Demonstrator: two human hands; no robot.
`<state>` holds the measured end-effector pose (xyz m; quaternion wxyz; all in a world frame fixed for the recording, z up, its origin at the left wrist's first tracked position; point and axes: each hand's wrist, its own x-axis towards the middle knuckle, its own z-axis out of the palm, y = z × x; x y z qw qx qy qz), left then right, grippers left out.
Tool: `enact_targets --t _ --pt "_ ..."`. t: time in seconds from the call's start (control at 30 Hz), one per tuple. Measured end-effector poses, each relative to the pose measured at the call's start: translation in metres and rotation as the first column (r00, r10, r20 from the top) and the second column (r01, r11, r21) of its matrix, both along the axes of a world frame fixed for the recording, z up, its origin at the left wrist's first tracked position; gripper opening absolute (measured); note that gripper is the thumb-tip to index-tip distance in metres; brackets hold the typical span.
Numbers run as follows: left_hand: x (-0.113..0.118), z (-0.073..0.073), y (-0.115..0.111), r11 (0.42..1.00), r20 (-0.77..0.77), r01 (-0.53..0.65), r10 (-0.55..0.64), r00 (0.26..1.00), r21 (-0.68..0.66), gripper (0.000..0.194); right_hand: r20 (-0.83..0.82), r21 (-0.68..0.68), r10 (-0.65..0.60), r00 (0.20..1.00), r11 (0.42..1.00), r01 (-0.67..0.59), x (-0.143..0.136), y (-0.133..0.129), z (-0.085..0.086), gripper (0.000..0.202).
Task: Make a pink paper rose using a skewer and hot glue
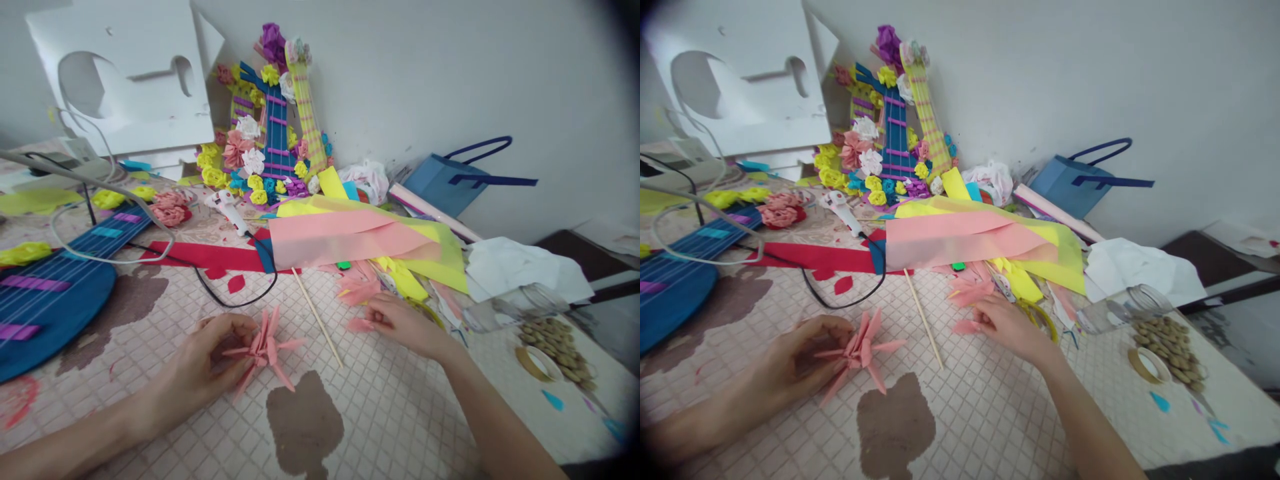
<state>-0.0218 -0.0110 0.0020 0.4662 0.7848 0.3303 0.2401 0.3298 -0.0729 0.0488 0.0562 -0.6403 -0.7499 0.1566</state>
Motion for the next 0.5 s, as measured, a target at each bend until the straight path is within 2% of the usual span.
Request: enact_targets --t 0.2,0.3,0.4,0.5 --pt "0.001 0.002 0.001 1.000 -0.002 0.006 -0.006 1.000 0.011 0.018 -0.034 0.244 0.060 0.998 0.968 -0.050 0.009 0.014 0.011 0.009" --pt "0.001 0.002 0.001 0.999 -0.013 -0.006 0.007 1.000 0.036 0.018 -0.064 0.251 0.087 0.994 0.965 -0.069 0.012 0.023 0.013 0.010" --pt "-0.001 0.002 0.001 0.999 0.002 -0.011 0.011 1.000 0.038 0.017 -0.147 0.223 0.035 0.989 0.975 -0.001 0.011 0.025 0.013 0.008" --pt "-0.001 0.002 0.001 0.999 0.006 0.002 -0.002 1.000 0.032 0.016 -0.168 0.330 -0.036 0.985 0.940 0.090 0.011 0.025 0.009 0.008"
